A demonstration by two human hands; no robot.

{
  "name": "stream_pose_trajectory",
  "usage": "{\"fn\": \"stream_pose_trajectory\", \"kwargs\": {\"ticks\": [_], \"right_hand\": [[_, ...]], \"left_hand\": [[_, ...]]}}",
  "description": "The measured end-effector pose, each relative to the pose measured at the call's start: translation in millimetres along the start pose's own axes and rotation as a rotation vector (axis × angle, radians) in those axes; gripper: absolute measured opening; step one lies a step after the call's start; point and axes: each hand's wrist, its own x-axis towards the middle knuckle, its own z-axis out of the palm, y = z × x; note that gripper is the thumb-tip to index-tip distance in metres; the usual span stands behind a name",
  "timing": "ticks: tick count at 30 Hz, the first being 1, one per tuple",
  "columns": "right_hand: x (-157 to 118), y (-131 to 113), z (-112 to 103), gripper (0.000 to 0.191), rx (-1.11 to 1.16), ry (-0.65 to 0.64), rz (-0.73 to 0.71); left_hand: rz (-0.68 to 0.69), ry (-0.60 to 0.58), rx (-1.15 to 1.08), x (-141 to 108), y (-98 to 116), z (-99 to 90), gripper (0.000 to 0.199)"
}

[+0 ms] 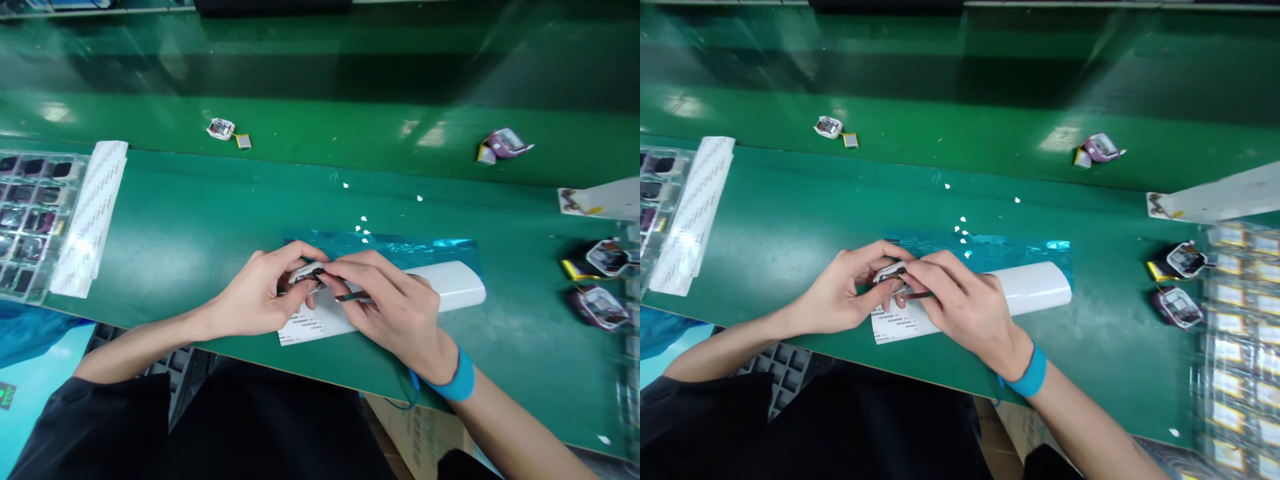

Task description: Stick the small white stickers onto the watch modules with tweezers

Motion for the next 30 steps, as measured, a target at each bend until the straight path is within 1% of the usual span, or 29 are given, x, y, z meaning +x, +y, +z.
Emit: {"fn": "stream_pose_trajectory", "kwargs": {"ticks": [2, 4, 7, 10, 14, 16, 18, 20, 22, 25, 27, 28, 30], "right_hand": [[-2, 0, 1, 0.018, 0.000, 0.008, -0.010], [-3, 0, 1, 0.024, -0.012, 0.020, -0.019], [-4, -1, 0, 0.031, -0.036, 0.035, -0.031], [-4, -2, -2, 0.031, -0.041, 0.020, -0.039], [-4, -2, -4, 0.030, -0.084, -0.024, -0.055], [-4, 0, -5, 0.030, -0.055, -0.037, -0.062], [-5, 2, -6, 0.032, -0.017, -0.038, -0.077], [-5, 4, -7, 0.033, -0.002, -0.026, -0.085], [-5, 3, -6, 0.033, 0.017, -0.001, -0.066], [-5, 0, -3, 0.033, 0.052, 0.048, -0.002], [-5, -2, -1, 0.031, 0.057, 0.089, 0.026], [-5, -2, 0, 0.029, 0.040, 0.106, 0.022], [-7, -1, -1, 0.027, -0.020, 0.112, -0.035]], "left_hand": [[-0.007, 0.007, -0.068, 1, -1, -0.1, 0.025], [0.003, 0.015, -0.123, 2, -1, 0.0, 0.027], [0.015, 0.031, -0.130, 2, 0, 0.8, 0.032], [0.044, 0.044, -0.045, 0, 0, 1.9, 0.036], [0.158, 0.109, 0.159, -2, 2, -0.4, 0.034], [0.142, 0.117, 0.151, -1, 4, -3.7, 0.031], [0.082, 0.096, 0.085, 0, 6, -6.9, 0.030], [0.051, 0.071, 0.047, 1, 7, -8.4, 0.028], [0.067, 0.057, 0.057, 2, 7, -7.6, 0.025], [0.105, 0.040, 0.086, 2, 6, -4.1, 0.017], [0.090, 0.016, 0.050, 3, 6, -2.2, 0.015], [0.073, 0.002, 0.013, 3, 6, -1.8, 0.016], [0.030, -0.030, -0.086, 3, 6, -2.0, 0.017]]}}
